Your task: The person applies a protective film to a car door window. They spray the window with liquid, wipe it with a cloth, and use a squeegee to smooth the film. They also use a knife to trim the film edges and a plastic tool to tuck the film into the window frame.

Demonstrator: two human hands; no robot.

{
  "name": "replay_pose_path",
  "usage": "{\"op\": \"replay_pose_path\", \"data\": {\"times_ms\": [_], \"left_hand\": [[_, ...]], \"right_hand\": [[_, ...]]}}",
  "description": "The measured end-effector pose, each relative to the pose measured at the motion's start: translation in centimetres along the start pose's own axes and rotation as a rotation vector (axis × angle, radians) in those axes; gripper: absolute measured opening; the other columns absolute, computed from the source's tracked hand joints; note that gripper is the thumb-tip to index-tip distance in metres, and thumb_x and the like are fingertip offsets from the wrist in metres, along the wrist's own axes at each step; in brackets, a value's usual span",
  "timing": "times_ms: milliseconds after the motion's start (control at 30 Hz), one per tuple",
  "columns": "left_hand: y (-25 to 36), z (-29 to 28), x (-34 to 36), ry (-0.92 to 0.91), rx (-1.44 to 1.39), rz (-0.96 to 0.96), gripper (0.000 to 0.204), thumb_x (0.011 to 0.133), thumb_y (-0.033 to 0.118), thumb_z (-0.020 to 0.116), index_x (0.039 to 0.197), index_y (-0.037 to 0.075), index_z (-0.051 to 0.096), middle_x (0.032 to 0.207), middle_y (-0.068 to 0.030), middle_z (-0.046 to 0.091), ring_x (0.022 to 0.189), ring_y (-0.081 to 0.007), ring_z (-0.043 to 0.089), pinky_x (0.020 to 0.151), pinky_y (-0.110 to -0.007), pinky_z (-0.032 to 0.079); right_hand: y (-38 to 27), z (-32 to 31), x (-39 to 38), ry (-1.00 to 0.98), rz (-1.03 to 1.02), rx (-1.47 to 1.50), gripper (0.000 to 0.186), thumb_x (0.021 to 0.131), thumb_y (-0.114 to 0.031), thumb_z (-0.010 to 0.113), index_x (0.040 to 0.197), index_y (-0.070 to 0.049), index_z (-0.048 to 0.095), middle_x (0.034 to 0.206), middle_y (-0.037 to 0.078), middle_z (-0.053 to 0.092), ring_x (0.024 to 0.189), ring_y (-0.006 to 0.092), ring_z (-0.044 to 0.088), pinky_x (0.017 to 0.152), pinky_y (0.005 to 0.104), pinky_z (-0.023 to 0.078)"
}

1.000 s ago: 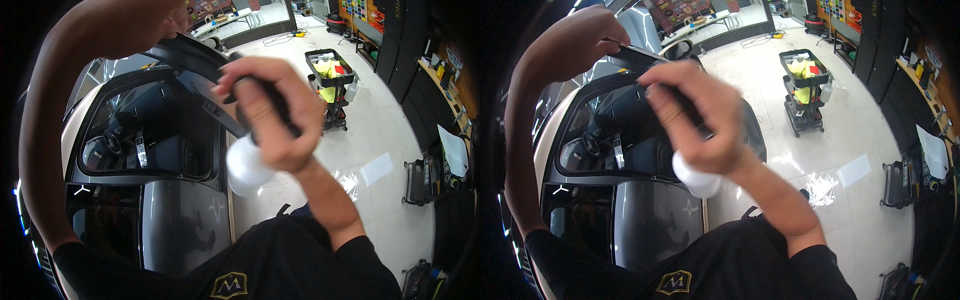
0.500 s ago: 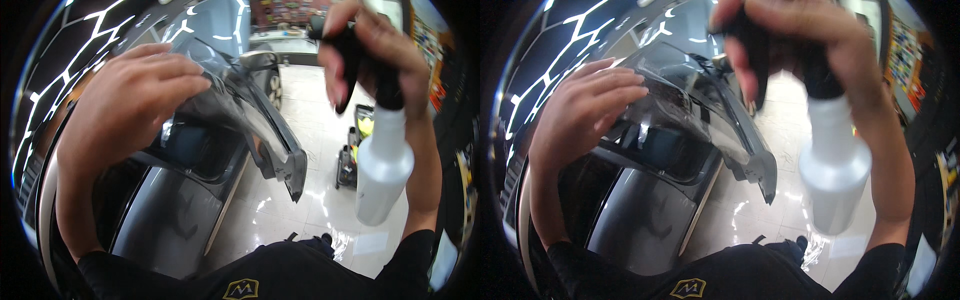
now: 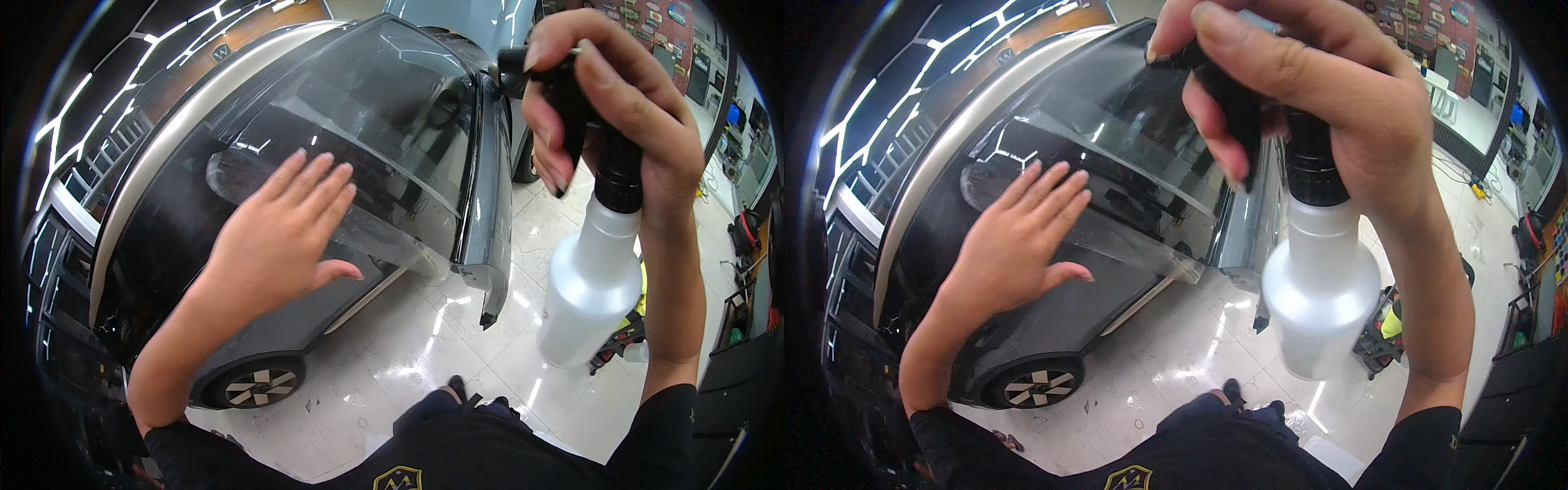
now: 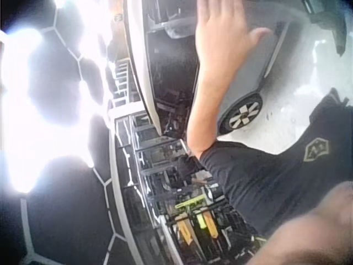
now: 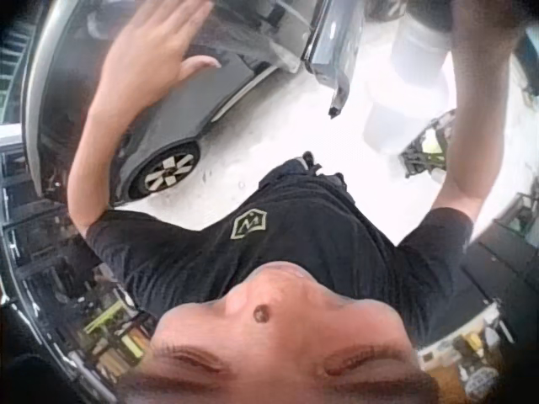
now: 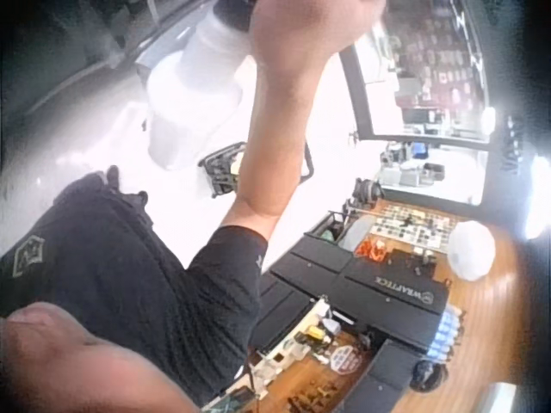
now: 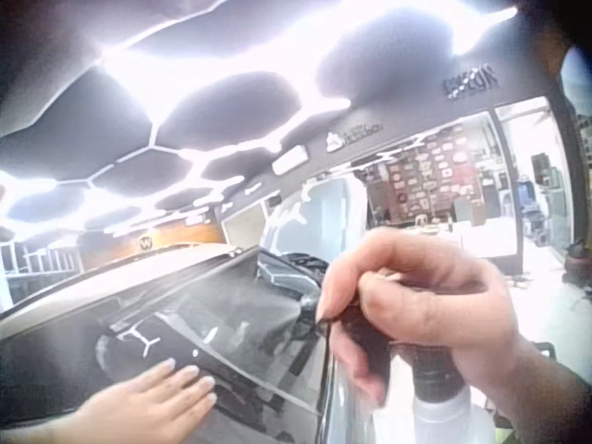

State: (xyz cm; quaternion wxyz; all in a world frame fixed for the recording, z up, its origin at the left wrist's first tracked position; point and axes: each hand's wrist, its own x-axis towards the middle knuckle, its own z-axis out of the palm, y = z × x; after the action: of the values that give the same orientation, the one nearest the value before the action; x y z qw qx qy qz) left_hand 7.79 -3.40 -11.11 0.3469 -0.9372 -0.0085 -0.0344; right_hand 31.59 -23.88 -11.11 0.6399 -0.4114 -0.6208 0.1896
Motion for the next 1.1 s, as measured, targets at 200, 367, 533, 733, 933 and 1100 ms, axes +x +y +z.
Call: {"op": "replay_pose_path", "data": {"times_ms": [200,367,533,733,933,1100], "left_hand": [[5.0,3.7,3.0,-0.037,0.041,-0.028,0.087,0.087,0.066,0.052,0.138,-0.005,0.051,0.150,-0.0192,0.044,0.144,-0.0359,0.034,0.121,-0.047,0.021],[11.5,8.9,5.4,-0.144,-0.003,0.052,0.084,0.091,0.064,0.047,0.140,-0.004,0.049,0.152,-0.0207,0.040,0.145,-0.0359,0.031,0.122,-0.049,0.017],[17.6,12.7,8.6,-0.163,-0.226,0.007,0.073,0.091,0.056,0.056,0.133,-0.004,0.055,0.148,-0.0183,0.047,0.141,-0.0360,0.038,0.120,-0.048,0.021],[25.2,8.2,13.2,0.018,-0.747,-0.425,0.038,0.089,0.020,0.068,0.122,0.002,0.063,0.136,-0.0192,0.057,0.130,-0.0360,0.051,0.112,-0.049,0.036],[38.5,15.7,12.7,-0.226,-1.378,-1.060,0.031,0.093,0.014,0.063,0.117,-0.005,0.065,0.110,-0.0214,0.070,0.101,-0.0284,0.068,0.092,-0.035,0.050],[46.5,22.9,7.6,-0.749,-1.428,-0.860,0.036,0.094,0.021,0.063,0.119,-0.004,0.066,0.106,-0.0187,0.072,0.096,-0.0247,0.068,0.087,-0.034,0.051]], "right_hand": [[7.3,-5.1,-7.8,-0.218,0.495,-0.064,0.017,0.096,-0.014,0.061,0.103,0.001,0.066,0.083,0.007,0.065,0.070,0.0110,0.063,0.065,0.0254,0.051],[7.7,-5.8,-11.4,0.074,0.072,0.199,0.020,0.097,-0.015,0.056,0.100,0.004,0.061,0.082,0.015,0.064,0.069,0.0190,0.064,0.065,0.0299,0.052],[7.6,-10.0,-11.8,0.225,-0.213,0.402,0.034,0.102,-0.032,0.054,0.112,0.000,0.050,0.091,0.024,0.062,0.076,0.0299,0.067,0.068,0.0389,0.056],[11.2,-16.8,-19.6,0.212,0.043,0.081,0.042,0.092,0.002,0.056,0.134,0.003,0.053,0.123,0.018,0.066,0.116,0.0246,0.064,0.101,0.0353,0.048],[19.3,-21.9,-36.7,0.852,0.272,-0.564,0.033,0.086,0.009,0.060,0.117,-0.002,0.063,0.111,0.018,0.064,0.102,0.0319,0.064,0.089,0.0353,0.049],[25.4,-26.2,-50.2,1.174,0.520,-0.973,0.027,0.090,0.006,0.053,0.115,0.000,0.061,0.102,0.013,0.058,0.092,0.0244,0.056,0.083,0.0325,0.046]]}}
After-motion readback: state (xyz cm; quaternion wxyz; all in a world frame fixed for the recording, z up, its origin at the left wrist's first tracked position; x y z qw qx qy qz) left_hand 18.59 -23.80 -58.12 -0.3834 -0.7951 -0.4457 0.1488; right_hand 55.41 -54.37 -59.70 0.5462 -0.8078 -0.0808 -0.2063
